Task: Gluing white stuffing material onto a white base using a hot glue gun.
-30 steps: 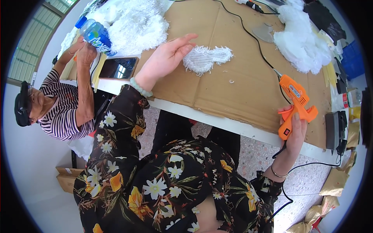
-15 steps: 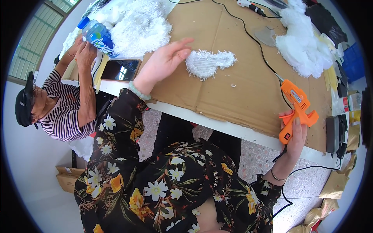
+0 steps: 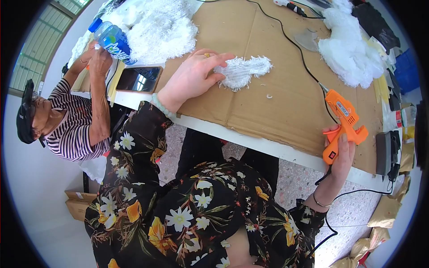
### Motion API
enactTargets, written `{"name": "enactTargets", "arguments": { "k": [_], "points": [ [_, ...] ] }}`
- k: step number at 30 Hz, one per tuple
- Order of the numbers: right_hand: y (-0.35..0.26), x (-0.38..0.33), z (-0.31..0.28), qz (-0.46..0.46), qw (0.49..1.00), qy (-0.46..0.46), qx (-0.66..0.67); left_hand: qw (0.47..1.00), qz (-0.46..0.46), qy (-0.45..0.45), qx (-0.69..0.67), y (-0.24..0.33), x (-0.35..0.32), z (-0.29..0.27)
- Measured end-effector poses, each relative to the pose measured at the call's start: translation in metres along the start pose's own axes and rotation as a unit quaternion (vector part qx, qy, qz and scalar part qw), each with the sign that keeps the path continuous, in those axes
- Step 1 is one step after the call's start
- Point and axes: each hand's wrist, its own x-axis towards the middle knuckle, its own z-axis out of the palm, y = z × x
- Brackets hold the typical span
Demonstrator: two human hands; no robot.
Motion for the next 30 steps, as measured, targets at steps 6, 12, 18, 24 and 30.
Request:
{"name": "enactTargets", "arguments": {
  "k": [6,12,18,24,30],
  "points": [
    [0.001,0.0,0.0,-0.001,1.0,0.002,0.0,0.999,0.002,0.027,-0.018,0.003,0.002,0.001],
    [0.002,0.0,-0.001,-0.005,1.0,-0.009,0.006,0.998,0.026,-0.035,0.046,0.001,0.005,0.002],
    [0.003,0.0,-0.002,-0.007,1.0,-0.006,0.01,0.997,0.041,-0.01,0.058,0.002,0.006,0.004],
    [0.004,0.0,0.0,-0.012,1.0,-0.006,0.01,0.99,0.06,-0.011,0.128,0.005,0.009,0.007],
    [0.004,0.0,0.003,-0.017,1.0,0.003,0.01,0.985,0.078,0.07,0.137,0.005,0.007,0.012]
  ]
}}
